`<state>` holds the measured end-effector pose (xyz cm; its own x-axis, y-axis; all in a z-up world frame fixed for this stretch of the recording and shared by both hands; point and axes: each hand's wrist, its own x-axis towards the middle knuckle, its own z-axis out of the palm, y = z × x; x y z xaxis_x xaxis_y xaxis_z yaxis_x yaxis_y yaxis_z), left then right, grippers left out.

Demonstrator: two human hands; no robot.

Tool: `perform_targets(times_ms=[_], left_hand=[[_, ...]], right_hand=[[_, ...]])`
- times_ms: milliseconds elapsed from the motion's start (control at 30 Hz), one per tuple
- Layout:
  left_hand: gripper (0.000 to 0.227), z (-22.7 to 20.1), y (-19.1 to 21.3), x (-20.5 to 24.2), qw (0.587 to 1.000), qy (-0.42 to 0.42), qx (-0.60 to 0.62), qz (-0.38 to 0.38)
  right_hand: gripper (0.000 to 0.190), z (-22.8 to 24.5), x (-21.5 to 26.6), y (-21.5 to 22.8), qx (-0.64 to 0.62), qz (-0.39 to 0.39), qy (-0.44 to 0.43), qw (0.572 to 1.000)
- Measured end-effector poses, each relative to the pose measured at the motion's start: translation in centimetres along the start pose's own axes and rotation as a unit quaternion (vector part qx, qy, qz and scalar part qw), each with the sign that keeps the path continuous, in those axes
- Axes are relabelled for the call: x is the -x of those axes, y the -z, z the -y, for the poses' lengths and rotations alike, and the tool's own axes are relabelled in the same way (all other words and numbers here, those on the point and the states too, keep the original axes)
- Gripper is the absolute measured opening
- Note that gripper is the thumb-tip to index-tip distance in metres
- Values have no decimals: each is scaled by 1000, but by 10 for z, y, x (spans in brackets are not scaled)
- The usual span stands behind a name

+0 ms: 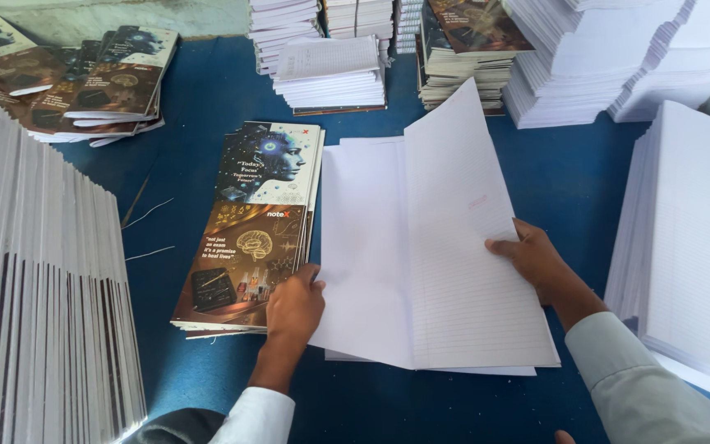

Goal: The person assembles notebooks by inserting a stack of lined index pages into a printed cover. They repeatedly pick up a cover, place the pages inside, and stack the completed notebook on a pile.

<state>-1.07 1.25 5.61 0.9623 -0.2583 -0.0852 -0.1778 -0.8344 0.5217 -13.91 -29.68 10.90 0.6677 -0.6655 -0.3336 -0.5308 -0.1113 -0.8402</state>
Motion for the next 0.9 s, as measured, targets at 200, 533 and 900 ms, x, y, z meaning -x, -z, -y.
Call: perform_targets(times_ms=[200, 533, 900], left_hand=[[28, -19, 7, 10, 998, -58, 19, -23], [26, -33, 13, 18, 984, -147, 71, -66], [26, -36, 12, 18, 989, -126, 56, -47]], right_hand=[[49, 1, -8, -8, 4, 5, -17, 1000], [47, -10, -21, -13, -8, 17, -5, 1000], [51, -11, -23, -19, 14, 2, -34, 999]])
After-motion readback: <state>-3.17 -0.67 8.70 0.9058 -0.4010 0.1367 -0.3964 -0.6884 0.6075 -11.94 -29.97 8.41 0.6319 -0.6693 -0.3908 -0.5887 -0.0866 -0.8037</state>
